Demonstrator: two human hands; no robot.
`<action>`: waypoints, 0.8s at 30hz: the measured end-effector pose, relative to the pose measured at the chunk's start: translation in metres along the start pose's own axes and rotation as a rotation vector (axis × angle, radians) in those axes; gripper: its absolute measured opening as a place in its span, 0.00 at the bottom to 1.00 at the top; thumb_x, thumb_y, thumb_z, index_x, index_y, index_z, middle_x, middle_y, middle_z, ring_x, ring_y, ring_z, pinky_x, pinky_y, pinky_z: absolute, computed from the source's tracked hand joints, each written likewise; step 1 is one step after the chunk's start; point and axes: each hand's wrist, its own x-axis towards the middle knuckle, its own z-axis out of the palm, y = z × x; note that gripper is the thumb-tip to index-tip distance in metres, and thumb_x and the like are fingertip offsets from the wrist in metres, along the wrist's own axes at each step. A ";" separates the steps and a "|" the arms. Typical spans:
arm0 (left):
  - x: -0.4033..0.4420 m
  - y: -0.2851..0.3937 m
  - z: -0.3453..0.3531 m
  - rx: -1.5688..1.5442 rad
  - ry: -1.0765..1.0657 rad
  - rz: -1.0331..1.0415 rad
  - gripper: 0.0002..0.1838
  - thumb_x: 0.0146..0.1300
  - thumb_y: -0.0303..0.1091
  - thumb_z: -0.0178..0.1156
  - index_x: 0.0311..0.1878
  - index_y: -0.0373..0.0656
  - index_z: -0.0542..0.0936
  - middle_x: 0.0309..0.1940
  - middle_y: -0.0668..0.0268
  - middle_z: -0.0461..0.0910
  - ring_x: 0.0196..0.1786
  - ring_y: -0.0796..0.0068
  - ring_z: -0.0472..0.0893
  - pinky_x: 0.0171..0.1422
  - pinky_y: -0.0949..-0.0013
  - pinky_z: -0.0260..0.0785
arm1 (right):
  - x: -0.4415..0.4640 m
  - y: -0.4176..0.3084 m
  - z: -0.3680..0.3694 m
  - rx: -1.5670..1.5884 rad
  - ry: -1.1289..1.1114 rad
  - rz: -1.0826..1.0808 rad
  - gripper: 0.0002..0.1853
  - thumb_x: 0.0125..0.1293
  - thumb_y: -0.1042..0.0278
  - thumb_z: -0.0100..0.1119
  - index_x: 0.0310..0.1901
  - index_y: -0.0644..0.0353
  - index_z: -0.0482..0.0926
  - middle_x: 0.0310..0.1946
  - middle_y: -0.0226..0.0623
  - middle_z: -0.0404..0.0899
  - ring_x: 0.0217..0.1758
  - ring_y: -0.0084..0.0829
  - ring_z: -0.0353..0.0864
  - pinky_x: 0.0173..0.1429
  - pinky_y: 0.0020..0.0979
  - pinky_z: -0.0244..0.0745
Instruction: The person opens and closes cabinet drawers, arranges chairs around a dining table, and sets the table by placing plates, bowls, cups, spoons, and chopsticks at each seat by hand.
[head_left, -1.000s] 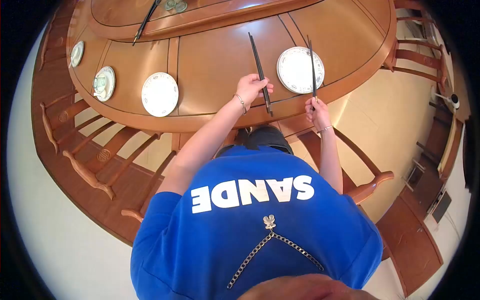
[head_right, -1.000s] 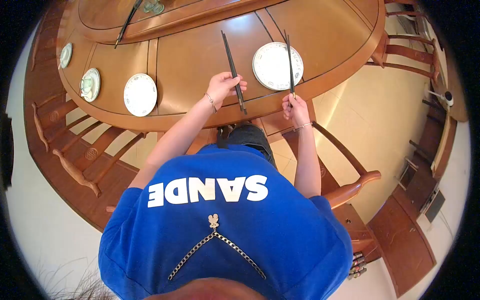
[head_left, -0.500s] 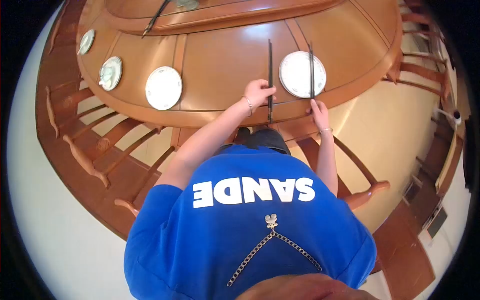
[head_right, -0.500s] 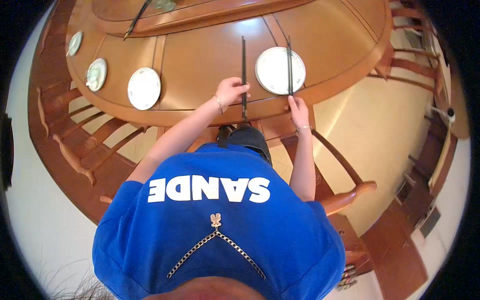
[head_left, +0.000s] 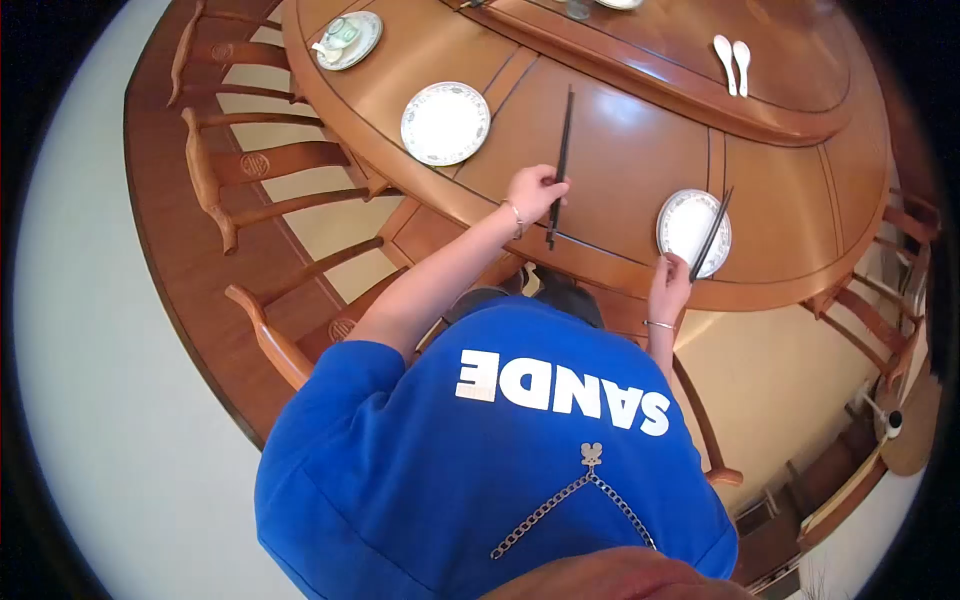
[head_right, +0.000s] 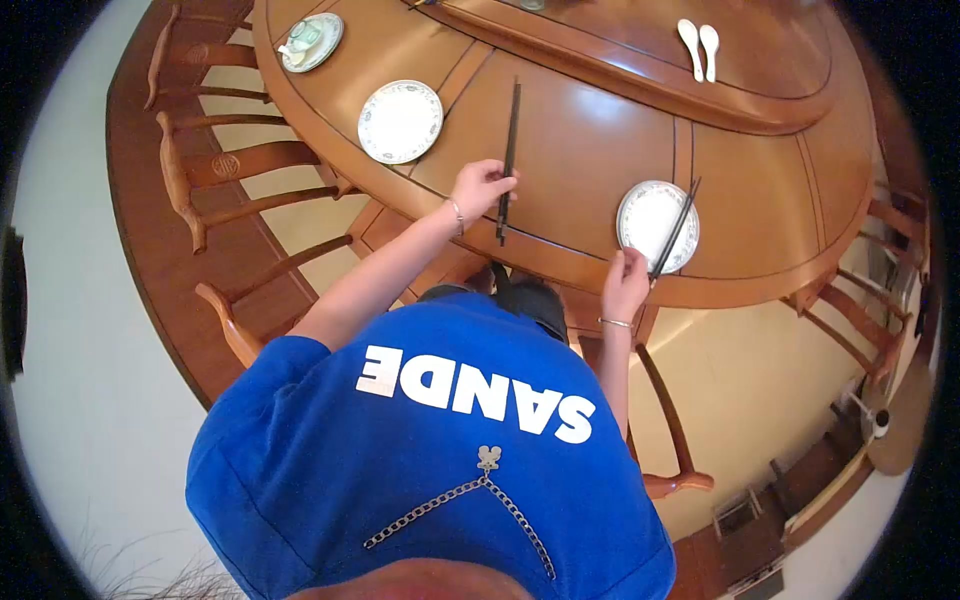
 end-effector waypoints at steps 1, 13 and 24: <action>-0.006 0.006 -0.018 0.010 0.048 -0.025 0.08 0.66 0.28 0.60 0.44 0.35 0.79 0.32 0.65 0.82 0.34 0.75 0.84 0.36 0.73 0.77 | -0.002 -0.015 0.011 -0.022 -0.040 -0.050 0.11 0.69 0.67 0.57 0.45 0.67 0.77 0.33 0.43 0.82 0.35 0.33 0.82 0.43 0.33 0.76; -0.033 -0.024 -0.148 -0.268 0.375 -0.039 0.08 0.70 0.27 0.54 0.48 0.33 0.74 0.36 0.61 0.78 0.35 0.72 0.82 0.40 0.69 0.81 | 0.023 -0.074 0.115 0.121 -0.457 -0.155 0.09 0.69 0.68 0.56 0.43 0.67 0.77 0.30 0.43 0.82 0.29 0.31 0.82 0.34 0.31 0.78; -0.018 -0.058 -0.188 -0.243 0.662 -0.036 0.08 0.72 0.28 0.48 0.46 0.39 0.76 0.34 0.69 0.77 0.31 0.81 0.73 0.36 0.77 0.68 | 0.191 -0.148 0.181 0.574 -0.455 0.158 0.13 0.72 0.66 0.54 0.46 0.70 0.73 0.33 0.44 0.81 0.25 0.29 0.82 0.24 0.29 0.79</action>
